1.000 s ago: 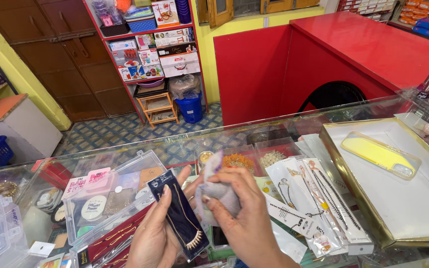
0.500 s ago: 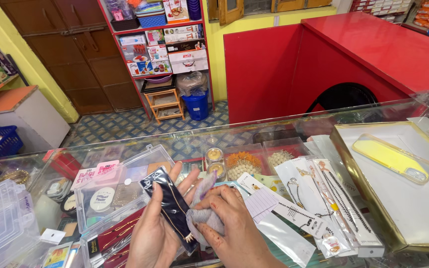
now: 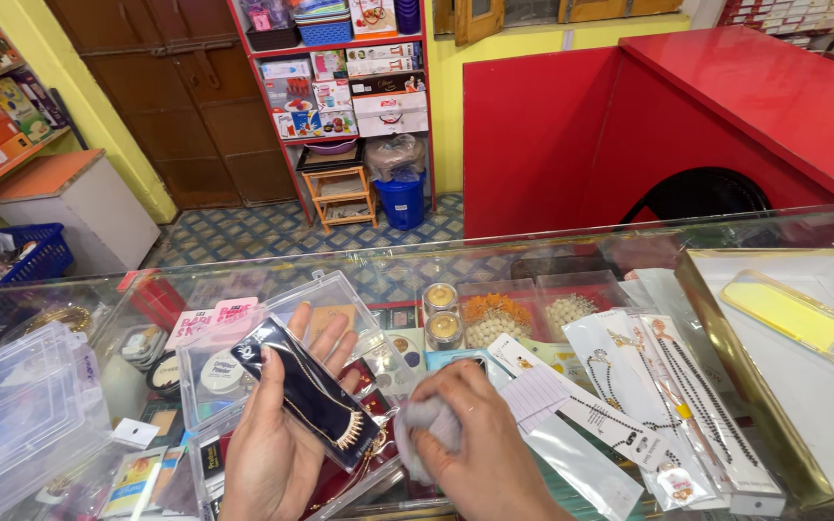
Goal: The person wipes and cleans various items of jewelry and cosmetic products, including necklaces and earring cards, using a cloth while standing behind a glass display counter.
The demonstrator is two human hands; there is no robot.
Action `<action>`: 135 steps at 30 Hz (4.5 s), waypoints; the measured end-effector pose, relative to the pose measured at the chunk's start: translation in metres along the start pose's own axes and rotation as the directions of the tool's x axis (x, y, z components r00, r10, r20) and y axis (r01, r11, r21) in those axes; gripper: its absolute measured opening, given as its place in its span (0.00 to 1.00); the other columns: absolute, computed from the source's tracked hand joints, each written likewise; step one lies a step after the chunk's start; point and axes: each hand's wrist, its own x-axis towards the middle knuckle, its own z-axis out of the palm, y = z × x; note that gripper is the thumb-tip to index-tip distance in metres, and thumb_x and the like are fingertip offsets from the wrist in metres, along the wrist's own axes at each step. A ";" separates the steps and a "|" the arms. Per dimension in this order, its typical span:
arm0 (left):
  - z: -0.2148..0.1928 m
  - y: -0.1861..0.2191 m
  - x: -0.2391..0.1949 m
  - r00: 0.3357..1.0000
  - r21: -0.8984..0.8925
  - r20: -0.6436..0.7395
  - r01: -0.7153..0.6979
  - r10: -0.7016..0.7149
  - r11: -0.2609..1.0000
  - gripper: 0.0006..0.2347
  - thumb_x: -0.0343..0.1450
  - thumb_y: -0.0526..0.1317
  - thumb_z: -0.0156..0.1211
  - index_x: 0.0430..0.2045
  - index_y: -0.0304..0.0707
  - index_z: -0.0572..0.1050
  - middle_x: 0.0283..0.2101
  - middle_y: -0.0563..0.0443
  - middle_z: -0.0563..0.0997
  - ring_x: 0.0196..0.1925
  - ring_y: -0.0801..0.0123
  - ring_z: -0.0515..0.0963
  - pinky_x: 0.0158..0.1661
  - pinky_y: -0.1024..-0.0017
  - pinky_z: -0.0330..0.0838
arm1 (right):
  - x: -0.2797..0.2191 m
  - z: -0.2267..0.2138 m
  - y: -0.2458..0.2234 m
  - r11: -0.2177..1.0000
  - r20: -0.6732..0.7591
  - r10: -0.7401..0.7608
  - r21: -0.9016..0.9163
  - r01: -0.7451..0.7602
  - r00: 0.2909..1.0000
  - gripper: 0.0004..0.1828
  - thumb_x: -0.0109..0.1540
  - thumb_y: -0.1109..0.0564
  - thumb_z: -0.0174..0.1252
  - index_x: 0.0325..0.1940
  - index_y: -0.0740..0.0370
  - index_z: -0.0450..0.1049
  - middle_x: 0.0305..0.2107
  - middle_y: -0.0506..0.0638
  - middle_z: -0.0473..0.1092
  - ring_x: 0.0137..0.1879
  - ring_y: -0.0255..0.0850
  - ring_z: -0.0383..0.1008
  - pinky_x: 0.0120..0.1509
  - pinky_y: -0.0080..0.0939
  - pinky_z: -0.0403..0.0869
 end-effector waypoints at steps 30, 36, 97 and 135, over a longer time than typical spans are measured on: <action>-0.116 -0.013 0.018 0.950 0.469 -0.278 0.002 0.146 0.883 0.11 0.69 0.33 0.61 0.44 0.29 0.75 0.33 0.42 0.85 0.33 0.68 0.85 0.32 0.70 0.83 | 0.027 0.003 -0.008 0.934 0.346 0.352 -0.077 -0.348 0.870 0.18 0.56 0.54 0.68 0.51 0.49 0.77 0.34 0.50 0.80 0.45 0.39 0.81 0.55 0.39 0.75; -0.075 -0.022 0.041 0.938 0.609 -0.244 -0.050 0.247 0.792 0.07 0.70 0.31 0.60 0.40 0.30 0.75 0.34 0.43 0.85 0.32 0.68 0.85 0.32 0.72 0.83 | 0.020 -0.004 -0.020 0.914 0.198 0.326 -0.316 -0.254 0.924 0.24 0.55 0.51 0.67 0.56 0.44 0.78 0.48 0.49 0.75 0.55 0.46 0.77 0.61 0.45 0.72; -0.008 -0.059 0.044 0.975 0.956 0.161 -0.115 0.155 -0.269 0.31 0.64 0.53 0.67 0.64 0.47 0.71 0.45 0.41 0.72 0.48 0.52 0.76 0.44 0.58 0.76 | 0.003 -0.016 -0.013 0.924 0.120 0.141 -0.372 -0.087 0.983 0.20 0.59 0.59 0.58 0.56 0.53 0.78 0.47 0.52 0.70 0.56 0.52 0.74 0.59 0.51 0.72; 0.149 -0.195 0.046 0.809 0.807 0.513 -0.569 -0.286 -0.161 0.21 0.73 0.51 0.55 0.62 0.53 0.70 0.70 0.37 0.59 0.74 0.51 0.56 0.71 0.53 0.46 | -0.038 -0.175 0.085 0.532 -0.261 0.591 -0.585 -0.612 0.763 0.33 0.62 0.47 0.59 0.70 0.55 0.64 0.64 0.69 0.58 0.58 0.61 0.74 0.60 0.54 0.75</action>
